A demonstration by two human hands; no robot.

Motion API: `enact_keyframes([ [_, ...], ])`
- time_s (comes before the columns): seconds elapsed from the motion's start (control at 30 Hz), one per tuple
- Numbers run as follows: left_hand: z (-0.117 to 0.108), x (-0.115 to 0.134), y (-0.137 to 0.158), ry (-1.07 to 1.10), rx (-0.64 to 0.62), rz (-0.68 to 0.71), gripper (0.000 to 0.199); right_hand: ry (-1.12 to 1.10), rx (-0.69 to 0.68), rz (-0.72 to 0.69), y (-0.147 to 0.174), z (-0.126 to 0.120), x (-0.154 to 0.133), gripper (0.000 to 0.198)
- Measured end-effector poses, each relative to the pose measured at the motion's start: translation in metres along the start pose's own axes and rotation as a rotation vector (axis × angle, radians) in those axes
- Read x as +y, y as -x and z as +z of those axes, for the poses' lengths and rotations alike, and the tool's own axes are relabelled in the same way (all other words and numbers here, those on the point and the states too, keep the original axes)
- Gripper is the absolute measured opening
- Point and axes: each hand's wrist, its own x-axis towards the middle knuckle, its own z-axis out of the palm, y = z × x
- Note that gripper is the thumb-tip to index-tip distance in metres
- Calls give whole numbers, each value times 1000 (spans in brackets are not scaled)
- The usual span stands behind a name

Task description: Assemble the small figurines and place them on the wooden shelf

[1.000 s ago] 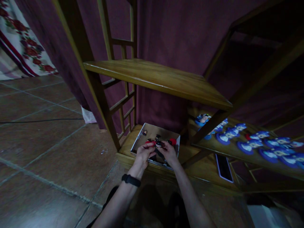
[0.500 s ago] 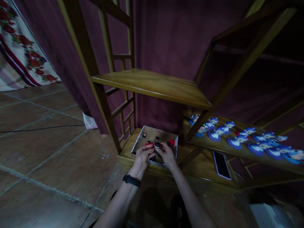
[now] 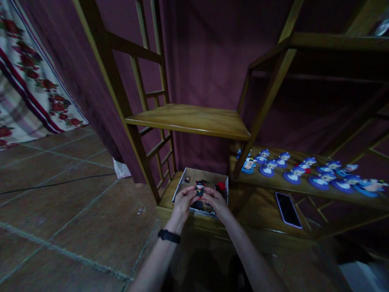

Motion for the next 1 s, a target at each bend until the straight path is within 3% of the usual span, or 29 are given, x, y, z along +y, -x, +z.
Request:
enact_keyframes([
  [0.3,1,1,0,50,-114,-78,23,3,82,-59,-7,2,-7,38],
  [0.5,2,-2,0,53,-164,-68,26,47,67,-100,-5,7,-7,36],
  [0.83,1,0,-2,1,-200,-94,27,135,36,-120,-2,8,-13,33],
  [1.0,2,-1,-3,-18,-203,-70,25,62,73,-88,0,10,-13,34],
])
